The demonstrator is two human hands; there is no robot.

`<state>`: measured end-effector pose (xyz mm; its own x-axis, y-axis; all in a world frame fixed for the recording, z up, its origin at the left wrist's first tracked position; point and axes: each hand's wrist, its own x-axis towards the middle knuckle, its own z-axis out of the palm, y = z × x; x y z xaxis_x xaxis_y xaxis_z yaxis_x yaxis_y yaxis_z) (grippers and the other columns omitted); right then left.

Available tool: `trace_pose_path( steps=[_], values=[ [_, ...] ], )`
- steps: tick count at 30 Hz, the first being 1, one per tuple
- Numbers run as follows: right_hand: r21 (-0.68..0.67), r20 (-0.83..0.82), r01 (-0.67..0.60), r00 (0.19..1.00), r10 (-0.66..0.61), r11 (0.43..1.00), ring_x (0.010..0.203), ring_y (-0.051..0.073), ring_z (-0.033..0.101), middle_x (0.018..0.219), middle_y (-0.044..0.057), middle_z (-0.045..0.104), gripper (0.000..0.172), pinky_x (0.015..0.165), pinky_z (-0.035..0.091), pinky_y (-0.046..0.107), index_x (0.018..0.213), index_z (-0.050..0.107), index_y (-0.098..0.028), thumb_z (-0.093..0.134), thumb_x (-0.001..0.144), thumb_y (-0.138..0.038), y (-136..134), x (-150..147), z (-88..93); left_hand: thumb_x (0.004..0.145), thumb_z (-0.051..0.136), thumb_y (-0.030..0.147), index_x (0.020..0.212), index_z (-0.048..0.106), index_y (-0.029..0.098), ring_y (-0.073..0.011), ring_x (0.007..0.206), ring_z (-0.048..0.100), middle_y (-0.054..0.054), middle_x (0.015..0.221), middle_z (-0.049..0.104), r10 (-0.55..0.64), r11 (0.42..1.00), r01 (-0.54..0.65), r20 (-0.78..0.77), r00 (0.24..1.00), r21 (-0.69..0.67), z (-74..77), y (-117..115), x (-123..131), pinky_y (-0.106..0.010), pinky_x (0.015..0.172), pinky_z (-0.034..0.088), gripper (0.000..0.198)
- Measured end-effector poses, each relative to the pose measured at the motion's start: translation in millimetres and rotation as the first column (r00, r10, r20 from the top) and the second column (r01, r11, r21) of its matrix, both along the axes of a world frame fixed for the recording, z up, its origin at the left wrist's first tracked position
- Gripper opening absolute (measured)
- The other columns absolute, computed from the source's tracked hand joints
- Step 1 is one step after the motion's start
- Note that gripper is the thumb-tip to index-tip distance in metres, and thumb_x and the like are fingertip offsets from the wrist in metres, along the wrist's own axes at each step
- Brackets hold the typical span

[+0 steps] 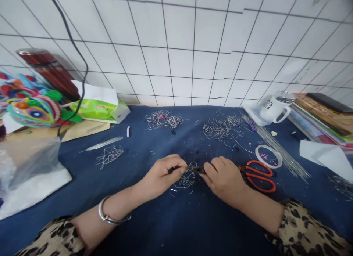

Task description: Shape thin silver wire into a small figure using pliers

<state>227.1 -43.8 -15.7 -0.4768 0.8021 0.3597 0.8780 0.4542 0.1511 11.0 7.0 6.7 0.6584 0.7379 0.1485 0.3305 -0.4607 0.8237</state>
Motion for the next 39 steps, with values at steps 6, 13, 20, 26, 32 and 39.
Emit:
trace_pose_path(
  steps=[6, 13, 20, 26, 32, 39],
  values=[
    [-0.034, -0.025, 0.000, 1.000, -0.001, 0.999, 0.068, 0.017, 0.041, 0.071, 0.004, 0.047, 0.026, 0.061, 0.028, 0.031, 0.082, 0.054, -0.017, 0.038, 0.089, -0.036, -0.9, -2.8, 1.1, 0.087, 0.045, 0.017, 0.076, 0.059, 0.015, -0.0109, 0.066, 0.048, 0.000, 0.071, 0.050, 0.009, 0.999, -0.010, -0.012, 1.000, -0.040, -0.9, 0.2, 0.3, -0.024, 0.062, 0.039, 0.017],
    [-0.294, -0.241, 0.015, 0.967, -0.089, 0.956, 0.068, 0.013, 0.047, 0.074, 0.002, 0.051, 0.022, 0.062, 0.034, 0.025, 0.076, 0.051, -0.018, 0.042, 0.088, -0.035, -3.1, -6.8, 1.2, 0.085, 0.047, 0.016, 0.079, 0.061, 0.015, -0.0117, 0.066, 0.050, 0.000, 0.070, 0.052, 0.064, 0.995, -0.063, -0.004, 0.998, 0.071, -7.6, 0.8, 2.1, -0.024, 0.062, 0.040, 0.015],
    [-0.511, -0.371, -0.043, 0.912, -0.175, 0.859, 0.065, 0.011, 0.049, 0.072, -0.001, 0.051, 0.023, 0.060, 0.035, 0.023, 0.075, 0.047, -0.019, 0.041, 0.089, -0.036, -4.9, -7.9, 9.3, 0.082, 0.048, 0.013, 0.079, 0.061, 0.016, -0.0117, 0.065, 0.051, -0.001, 0.070, 0.054, 0.085, 0.984, -0.082, -0.011, 0.996, 0.156, -10.5, 1.0, 2.0, -0.024, 0.060, 0.040, 0.014],
    [-0.548, -0.387, -0.067, 0.904, -0.181, 0.834, 0.063, 0.011, 0.049, 0.069, -0.001, 0.050, 0.025, 0.058, 0.034, 0.023, 0.072, 0.046, -0.019, 0.040, 0.089, -0.037, -3.4, -7.4, 12.1, 0.084, 0.047, 0.016, 0.079, 0.061, 0.016, -0.0116, 0.064, 0.051, -0.001, 0.070, 0.054, 0.078, 0.987, -0.079, 0.010, 0.997, 0.137, -8.2, -0.2, 1.5, -0.023, 0.060, 0.040, 0.015],
    [-0.445, -0.320, -0.042, 0.940, -0.115, 0.895, 0.070, 0.013, 0.050, 0.075, 0.002, 0.051, 0.022, 0.064, 0.037, 0.025, 0.077, 0.051, -0.018, 0.042, 0.088, -0.036, -2.1, -1.3, 17.2, 0.085, 0.047, 0.016, 0.079, 0.061, 0.015, -0.0116, 0.066, 0.050, 0.000, 0.069, 0.053, 0.063, 0.996, -0.063, -0.003, 0.998, 0.061, -3.0, 2.1, 0.2, -0.024, 0.062, 0.040, 0.015],
    [-0.245, -0.171, 0.014, 0.984, -0.058, 0.969, 0.074, 0.017, 0.046, 0.077, 0.005, 0.050, 0.022, 0.069, 0.035, 0.030, 0.080, 0.055, -0.017, 0.045, 0.086, -0.035, -0.8, 1.3, 18.0, 0.087, 0.045, 0.020, 0.080, 0.061, 0.016, -0.0119, 0.067, 0.050, -0.001, 0.072, 0.052, 0.011, 1.000, -0.011, 0.010, 1.000, 0.008, -2.4, 4.2, 0.0, -0.024, 0.063, 0.040, 0.018]
  ],
)
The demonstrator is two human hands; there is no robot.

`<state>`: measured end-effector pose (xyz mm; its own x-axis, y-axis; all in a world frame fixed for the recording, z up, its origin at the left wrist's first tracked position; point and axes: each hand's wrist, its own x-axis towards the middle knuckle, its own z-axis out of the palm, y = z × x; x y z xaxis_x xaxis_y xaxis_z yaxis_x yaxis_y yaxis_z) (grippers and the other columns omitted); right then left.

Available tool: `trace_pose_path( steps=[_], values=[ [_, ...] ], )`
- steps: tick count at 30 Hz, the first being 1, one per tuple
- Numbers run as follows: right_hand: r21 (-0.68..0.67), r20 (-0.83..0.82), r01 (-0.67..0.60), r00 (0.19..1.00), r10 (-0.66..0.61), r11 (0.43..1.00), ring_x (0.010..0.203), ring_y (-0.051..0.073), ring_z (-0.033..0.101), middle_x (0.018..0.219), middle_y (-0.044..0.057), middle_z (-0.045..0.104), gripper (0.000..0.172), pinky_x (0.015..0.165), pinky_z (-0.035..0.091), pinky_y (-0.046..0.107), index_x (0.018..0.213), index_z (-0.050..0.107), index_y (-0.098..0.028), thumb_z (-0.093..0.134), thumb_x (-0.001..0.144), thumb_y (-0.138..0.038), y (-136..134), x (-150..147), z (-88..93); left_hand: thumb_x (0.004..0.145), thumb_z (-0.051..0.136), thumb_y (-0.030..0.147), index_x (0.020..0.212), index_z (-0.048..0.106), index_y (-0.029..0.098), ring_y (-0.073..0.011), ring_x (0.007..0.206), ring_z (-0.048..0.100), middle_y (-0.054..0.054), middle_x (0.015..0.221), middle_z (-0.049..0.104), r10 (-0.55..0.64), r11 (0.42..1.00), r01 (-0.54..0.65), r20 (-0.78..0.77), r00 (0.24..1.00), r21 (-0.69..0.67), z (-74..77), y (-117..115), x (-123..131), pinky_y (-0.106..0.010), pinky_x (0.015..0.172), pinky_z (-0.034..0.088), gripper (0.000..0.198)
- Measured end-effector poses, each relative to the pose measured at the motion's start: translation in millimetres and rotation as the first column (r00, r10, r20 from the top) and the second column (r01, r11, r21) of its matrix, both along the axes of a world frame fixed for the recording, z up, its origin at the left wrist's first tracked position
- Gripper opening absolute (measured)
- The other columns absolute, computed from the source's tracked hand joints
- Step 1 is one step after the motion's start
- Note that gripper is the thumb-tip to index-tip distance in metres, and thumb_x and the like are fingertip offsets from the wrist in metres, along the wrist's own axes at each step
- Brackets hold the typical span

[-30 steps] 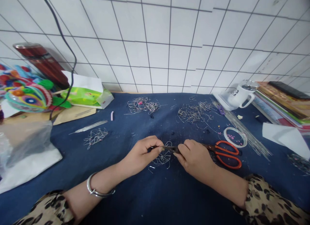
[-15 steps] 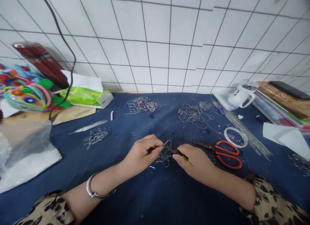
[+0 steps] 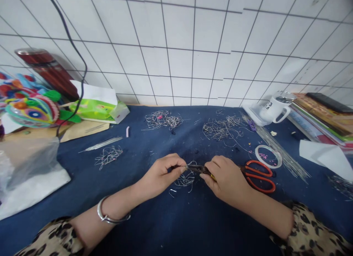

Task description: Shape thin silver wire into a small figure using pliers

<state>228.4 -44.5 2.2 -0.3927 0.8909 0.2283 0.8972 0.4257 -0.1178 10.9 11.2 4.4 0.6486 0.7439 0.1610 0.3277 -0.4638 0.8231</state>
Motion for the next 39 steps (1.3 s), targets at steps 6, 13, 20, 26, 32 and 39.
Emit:
trace_pose_path(
  steps=[6, 13, 20, 26, 32, 39],
  values=[
    [0.066, 0.047, -0.036, 0.998, 0.033, 0.997, 0.075, 0.019, 0.042, 0.079, 0.006, 0.050, 0.024, 0.068, 0.032, 0.032, 0.083, 0.056, -0.017, 0.041, 0.087, -0.035, 0.9, 0.4, -1.0, 0.087, 0.046, 0.020, 0.079, 0.059, 0.015, -0.0112, 0.066, 0.047, -0.001, 0.074, 0.050, -0.051, 0.995, 0.051, 0.004, 0.999, -0.081, -1.9, 1.2, -1.6, -0.023, 0.061, 0.039, 0.017],
    [0.108, 0.071, -0.108, 0.992, 0.100, 0.988, 0.074, 0.018, 0.040, 0.078, 0.006, 0.049, 0.025, 0.067, 0.029, 0.032, 0.085, 0.057, -0.016, 0.039, 0.088, -0.034, 2.9, 3.4, -4.8, 0.088, 0.045, 0.020, 0.078, 0.057, 0.015, -0.0112, 0.067, 0.047, 0.000, 0.075, 0.050, -0.131, 0.979, 0.131, 0.007, 0.991, -0.157, -1.7, 2.7, -1.2, -0.023, 0.062, 0.038, 0.017],
    [0.110, 0.124, -0.138, 0.984, 0.124, 0.984, 0.073, 0.019, 0.039, 0.077, 0.006, 0.048, 0.027, 0.066, 0.028, 0.032, 0.087, 0.057, -0.017, 0.037, 0.089, -0.036, 4.5, 5.4, -7.0, 0.088, 0.042, 0.019, 0.077, 0.054, 0.015, -0.0109, 0.068, 0.044, 0.001, 0.075, 0.046, -0.178, 0.962, 0.179, 0.022, 0.984, -0.207, 0.9, 2.5, -1.9, -0.023, 0.064, 0.036, 0.017],
    [0.155, 0.140, -0.163, 0.980, 0.141, 0.974, 0.073, 0.018, 0.039, 0.076, 0.006, 0.048, 0.026, 0.066, 0.029, 0.032, 0.087, 0.057, -0.016, 0.039, 0.088, -0.035, 6.0, 6.8, -9.7, 0.089, 0.040, 0.019, 0.076, 0.052, 0.015, -0.0108, 0.068, 0.042, 0.001, 0.076, 0.044, -0.196, 0.953, 0.195, 0.018, 0.980, -0.234, 0.9, 2.3, -1.6, -0.023, 0.065, 0.034, 0.018],
    [0.182, 0.164, -0.168, 0.977, 0.138, 0.969, 0.072, 0.018, 0.039, 0.075, 0.005, 0.048, 0.025, 0.066, 0.028, 0.033, 0.087, 0.056, -0.017, 0.040, 0.088, -0.035, 6.6, 7.7, -11.6, 0.089, 0.039, 0.019, 0.077, 0.050, 0.015, -0.0113, 0.070, 0.041, 0.001, 0.077, 0.043, -0.203, 0.945, 0.207, 0.044, 0.978, -0.254, 1.1, 1.1, -0.8, -0.023, 0.066, 0.033, 0.018],
    [0.186, 0.174, -0.176, 0.974, 0.144, 0.967, 0.072, 0.018, 0.039, 0.075, 0.005, 0.047, 0.025, 0.065, 0.028, 0.032, 0.087, 0.056, -0.017, 0.039, 0.088, -0.036, 8.3, 7.9, -14.8, 0.089, 0.039, 0.019, 0.075, 0.049, 0.015, -0.0112, 0.069, 0.040, 0.001, 0.074, 0.042, -0.194, 0.930, 0.209, 0.077, 0.978, -0.303, 0.3, 1.8, -1.4, -0.023, 0.064, 0.032, 0.018]
  ],
)
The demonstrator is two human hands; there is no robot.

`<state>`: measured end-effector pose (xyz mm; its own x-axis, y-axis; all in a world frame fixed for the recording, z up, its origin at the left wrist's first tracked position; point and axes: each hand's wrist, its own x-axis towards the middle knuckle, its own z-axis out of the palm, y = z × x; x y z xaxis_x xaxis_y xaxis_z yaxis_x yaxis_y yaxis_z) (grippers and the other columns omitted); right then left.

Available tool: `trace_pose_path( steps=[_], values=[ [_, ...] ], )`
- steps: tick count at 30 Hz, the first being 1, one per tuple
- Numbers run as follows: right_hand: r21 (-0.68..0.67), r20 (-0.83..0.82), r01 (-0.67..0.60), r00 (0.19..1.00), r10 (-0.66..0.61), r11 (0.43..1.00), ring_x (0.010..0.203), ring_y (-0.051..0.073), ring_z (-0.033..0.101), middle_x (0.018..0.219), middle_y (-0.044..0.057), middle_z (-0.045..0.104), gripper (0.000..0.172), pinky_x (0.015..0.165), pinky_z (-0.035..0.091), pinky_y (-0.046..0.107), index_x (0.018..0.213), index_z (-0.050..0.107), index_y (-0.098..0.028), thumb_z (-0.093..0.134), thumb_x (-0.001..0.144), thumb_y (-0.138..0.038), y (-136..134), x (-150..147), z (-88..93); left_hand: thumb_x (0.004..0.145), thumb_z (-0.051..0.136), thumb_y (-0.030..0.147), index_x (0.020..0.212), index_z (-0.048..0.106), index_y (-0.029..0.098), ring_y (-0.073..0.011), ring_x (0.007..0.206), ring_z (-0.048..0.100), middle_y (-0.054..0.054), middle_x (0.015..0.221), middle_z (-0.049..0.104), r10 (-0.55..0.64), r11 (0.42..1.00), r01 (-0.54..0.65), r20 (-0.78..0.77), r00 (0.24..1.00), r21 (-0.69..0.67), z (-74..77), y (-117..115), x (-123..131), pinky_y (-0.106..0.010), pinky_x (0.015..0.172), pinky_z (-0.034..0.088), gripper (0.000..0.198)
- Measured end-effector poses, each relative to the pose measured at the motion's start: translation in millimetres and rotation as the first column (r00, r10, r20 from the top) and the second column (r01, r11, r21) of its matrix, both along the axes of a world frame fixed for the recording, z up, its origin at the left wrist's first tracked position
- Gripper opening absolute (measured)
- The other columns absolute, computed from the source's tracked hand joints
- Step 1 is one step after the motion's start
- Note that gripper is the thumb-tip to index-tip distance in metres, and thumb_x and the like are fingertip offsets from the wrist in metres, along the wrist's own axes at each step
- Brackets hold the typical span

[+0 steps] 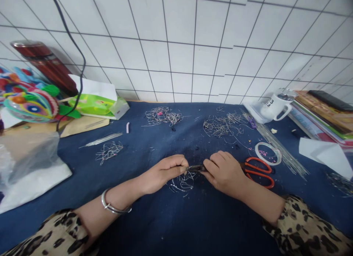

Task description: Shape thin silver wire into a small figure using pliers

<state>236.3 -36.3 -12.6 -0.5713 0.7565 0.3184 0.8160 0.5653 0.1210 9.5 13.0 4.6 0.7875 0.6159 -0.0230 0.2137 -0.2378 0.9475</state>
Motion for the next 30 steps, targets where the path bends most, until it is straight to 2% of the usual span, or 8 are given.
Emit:
trace_pose_path(
  steps=[9, 18, 23, 30],
  values=[
    [0.049, 0.020, -0.021, 1.000, 0.020, 0.999, 0.071, 0.018, 0.038, 0.074, 0.005, 0.046, 0.024, 0.064, 0.028, 0.033, 0.088, 0.056, -0.017, 0.041, 0.087, -0.036, -1.2, 2.0, -0.7, 0.087, 0.041, 0.019, 0.073, 0.049, 0.015, -0.0114, 0.068, 0.039, 0.001, 0.074, 0.042, -0.006, 1.000, 0.006, 0.016, 1.000, -0.027, 0.5, -0.4, 0.8, -0.023, 0.064, 0.031, 0.017],
    [0.077, 0.046, -0.004, 0.999, 0.001, 0.997, 0.070, 0.018, 0.039, 0.073, 0.004, 0.047, 0.023, 0.062, 0.028, 0.032, 0.088, 0.056, -0.017, 0.044, 0.086, -0.037, -2.2, 2.2, -4.9, 0.085, 0.043, 0.020, 0.072, 0.049, 0.015, -0.0119, 0.066, 0.038, 0.002, 0.070, 0.042, 0.044, 0.989, -0.038, 0.037, 0.998, -0.144, -4.5, -1.4, 1.4, -0.023, 0.061, 0.030, 0.015],
    [-0.049, -0.063, 0.075, 0.995, -0.078, 0.996, 0.070, 0.016, 0.042, 0.074, 0.004, 0.048, 0.027, 0.063, 0.031, 0.030, 0.080, 0.055, -0.018, 0.039, 0.088, -0.038, -2.4, -3.7, -6.2, 0.086, 0.043, 0.025, 0.073, 0.050, 0.015, -0.0112, 0.063, 0.036, 0.002, 0.068, 0.040, 0.126, 0.982, -0.122, 0.017, 0.992, -0.145, -7.0, -0.7, 1.8, -0.023, 0.059, 0.030, 0.018],
    [-0.243, -0.214, 0.121, 0.961, -0.175, 0.963, 0.066, 0.013, 0.047, 0.072, 0.003, 0.051, 0.025, 0.063, 0.034, 0.025, 0.076, 0.053, -0.017, 0.043, 0.087, -0.037, -7.6, -10.4, -5.4, 0.088, 0.042, 0.026, 0.077, 0.055, 0.015, -0.0117, 0.068, 0.041, 0.001, 0.073, 0.045, 0.167, 0.986, -0.166, -0.023, 0.986, 0.026, -5.7, 1.5, 1.0, -0.024, 0.062, 0.033, 0.020]
  ],
)
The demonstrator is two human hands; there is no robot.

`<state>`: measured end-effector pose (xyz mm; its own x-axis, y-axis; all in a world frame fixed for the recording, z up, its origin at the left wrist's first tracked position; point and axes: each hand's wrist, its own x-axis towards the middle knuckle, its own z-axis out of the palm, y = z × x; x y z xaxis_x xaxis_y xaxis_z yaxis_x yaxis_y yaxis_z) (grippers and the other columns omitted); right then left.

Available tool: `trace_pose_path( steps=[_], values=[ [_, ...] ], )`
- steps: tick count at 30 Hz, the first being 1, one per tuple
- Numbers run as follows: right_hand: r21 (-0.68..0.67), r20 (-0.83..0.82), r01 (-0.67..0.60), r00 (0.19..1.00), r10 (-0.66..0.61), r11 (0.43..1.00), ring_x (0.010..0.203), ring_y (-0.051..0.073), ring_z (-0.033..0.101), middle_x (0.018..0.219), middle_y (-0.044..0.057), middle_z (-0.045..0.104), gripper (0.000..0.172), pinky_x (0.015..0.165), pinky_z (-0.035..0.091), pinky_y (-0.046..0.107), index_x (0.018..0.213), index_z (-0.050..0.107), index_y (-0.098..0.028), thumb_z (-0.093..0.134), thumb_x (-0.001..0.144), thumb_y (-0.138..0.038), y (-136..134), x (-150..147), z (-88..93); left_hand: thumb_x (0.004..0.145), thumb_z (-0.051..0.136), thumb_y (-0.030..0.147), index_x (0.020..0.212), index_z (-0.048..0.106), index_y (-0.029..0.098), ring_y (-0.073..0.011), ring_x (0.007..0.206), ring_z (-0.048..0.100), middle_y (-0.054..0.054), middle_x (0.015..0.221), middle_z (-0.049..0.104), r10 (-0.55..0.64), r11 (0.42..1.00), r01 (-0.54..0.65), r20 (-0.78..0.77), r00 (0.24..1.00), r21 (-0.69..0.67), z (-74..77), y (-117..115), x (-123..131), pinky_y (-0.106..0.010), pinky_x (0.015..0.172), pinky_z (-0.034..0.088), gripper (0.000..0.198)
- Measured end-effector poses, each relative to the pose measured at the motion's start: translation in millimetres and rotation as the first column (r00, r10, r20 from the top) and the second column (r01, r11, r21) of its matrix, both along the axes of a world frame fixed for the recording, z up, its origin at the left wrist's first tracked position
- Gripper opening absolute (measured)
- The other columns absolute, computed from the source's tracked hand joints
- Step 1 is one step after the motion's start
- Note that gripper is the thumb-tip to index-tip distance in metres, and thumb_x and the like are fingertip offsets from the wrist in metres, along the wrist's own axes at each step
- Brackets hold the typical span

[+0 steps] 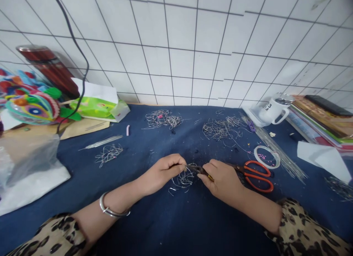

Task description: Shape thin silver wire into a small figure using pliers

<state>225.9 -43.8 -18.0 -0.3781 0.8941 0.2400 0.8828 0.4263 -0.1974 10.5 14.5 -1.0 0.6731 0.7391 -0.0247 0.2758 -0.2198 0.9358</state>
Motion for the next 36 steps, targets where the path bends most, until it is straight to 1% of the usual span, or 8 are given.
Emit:
trace_pose_path(
  steps=[4, 6, 9, 12, 21, 26, 32, 36],
  values=[
    [-0.085, -0.070, 0.004, 0.997, -0.010, 0.996, 0.069, 0.013, 0.049, 0.072, 0.002, 0.052, 0.025, 0.063, 0.036, 0.024, 0.077, 0.053, -0.018, 0.042, 0.088, -0.037, -1.7, -1.8, 2.5, 0.087, 0.043, 0.025, 0.077, 0.056, 0.015, -0.0127, 0.070, 0.044, 0.000, 0.074, 0.046, 0.002, 0.999, 0.000, -0.024, 1.000, 0.054, 2.4, 0.5, 0.6, -0.025, 0.065, 0.034, 0.020],
    [-0.131, -0.095, 0.007, 0.995, -0.020, 0.991, 0.068, 0.013, 0.049, 0.072, 0.002, 0.052, 0.024, 0.063, 0.037, 0.024, 0.077, 0.052, -0.018, 0.042, 0.088, -0.037, -1.9, -2.6, 3.9, 0.087, 0.044, 0.026, 0.077, 0.055, 0.015, -0.0121, 0.067, 0.042, 0.000, 0.072, 0.045, 0.019, 1.000, -0.019, -0.010, 1.000, 0.006, 2.3, 0.1, 0.7, -0.025, 0.063, 0.034, 0.019],
    [-0.159, -0.116, -0.008, 0.993, -0.010, 0.987, 0.068, 0.012, 0.049, 0.073, 0.002, 0.051, 0.024, 0.062, 0.038, 0.024, 0.076, 0.052, -0.018, 0.042, 0.088, -0.036, -1.5, -2.7, 4.9, 0.086, 0.045, 0.029, 0.076, 0.054, 0.014, -0.0108, 0.062, 0.037, 0.002, 0.068, 0.042, 0.045, 0.991, -0.040, 0.040, 0.998, -0.132, 0.1, -1.1, 0.5, -0.023, 0.058, 0.031, 0.020],
    [-0.139, -0.112, -0.033, 0.994, 0.017, 0.990, 0.068, 0.013, 0.048, 0.073, 0.002, 0.051, 0.024, 0.062, 0.037, 0.024, 0.076, 0.051, -0.018, 0.042, 0.088, -0.037, -0.3, -1.4, 4.8, 0.086, 0.047, 0.027, 0.074, 0.052, 0.014, -0.0102, 0.062, 0.036, 0.003, 0.066, 0.042, 0.041, 0.976, -0.019, 0.096, 0.995, -0.218, -2.0, -1.8, 0.0, -0.023, 0.059, 0.029, 0.018],
    [-0.067, -0.012, -0.095, 0.995, 0.095, 0.993, 0.072, 0.015, 0.045, 0.076, 0.004, 0.050, 0.023, 0.066, 0.036, 0.028, 0.077, 0.053, -0.016, 0.045, 0.087, -0.035, 4.3, 2.1, 9.8, 0.084, 0.048, 0.022, 0.073, 0.053, 0.014, -0.0105, 0.063, 0.038, 0.002, 0.067, 0.044, -0.022, 0.954, 0.063, 0.141, 0.990, -0.293, -1.0, 0.9, -1.3, -0.024, 0.060, 0.030, 0.014],
    [-0.016, 0.015, -0.136, 0.991, 0.136, 0.991, 0.071, 0.015, 0.044, 0.075, 0.004, 0.049, 0.022, 0.065, 0.035, 0.028, 0.078, 0.054, -0.016, 0.044, 0.087, -0.034, 6.3, 3.5, 9.8, 0.082, 0.048, 0.022, 0.071, 0.053, 0.014, -0.0112, 0.063, 0.038, 0.002, 0.066, 0.045, -0.039, 0.953, 0.077, 0.132, 0.990, -0.292, -1.2, 0.8, -1.1, -0.024, 0.059, 0.030, 0.014],
    [0.074, 0.127, -0.141, 0.983, 0.131, 0.987, 0.069, 0.016, 0.041, 0.074, 0.004, 0.048, 0.024, 0.064, 0.032, 0.029, 0.078, 0.054, -0.017, 0.042, 0.088, -0.035, 7.5, 4.3, 8.1, 0.082, 0.047, 0.022, 0.072, 0.052, 0.014, -0.0113, 0.062, 0.038, 0.001, 0.066, 0.044, -0.059, 0.956, 0.090, 0.117, 0.991, -0.281, -2.7, 0.8, -1.3, -0.024, 0.058, 0.031, 0.014],
    [0.098, 0.148, -0.142, 0.981, 0.127, 0.985, 0.070, 0.017, 0.041, 0.074, 0.004, 0.048, 0.023, 0.064, 0.031, 0.030, 0.079, 0.055, -0.017, 0.043, 0.087, -0.035, 6.8, 6.3, 13.0, 0.084, 0.044, 0.021, 0.073, 0.054, 0.014, -0.0119, 0.065, 0.040, 0.000, 0.071, 0.047, -0.086, 0.979, 0.097, 0.066, 0.994, -0.177, 0.9, 2.3, -2.2, -0.024, 0.061, 0.034, 0.016]
  ],
)
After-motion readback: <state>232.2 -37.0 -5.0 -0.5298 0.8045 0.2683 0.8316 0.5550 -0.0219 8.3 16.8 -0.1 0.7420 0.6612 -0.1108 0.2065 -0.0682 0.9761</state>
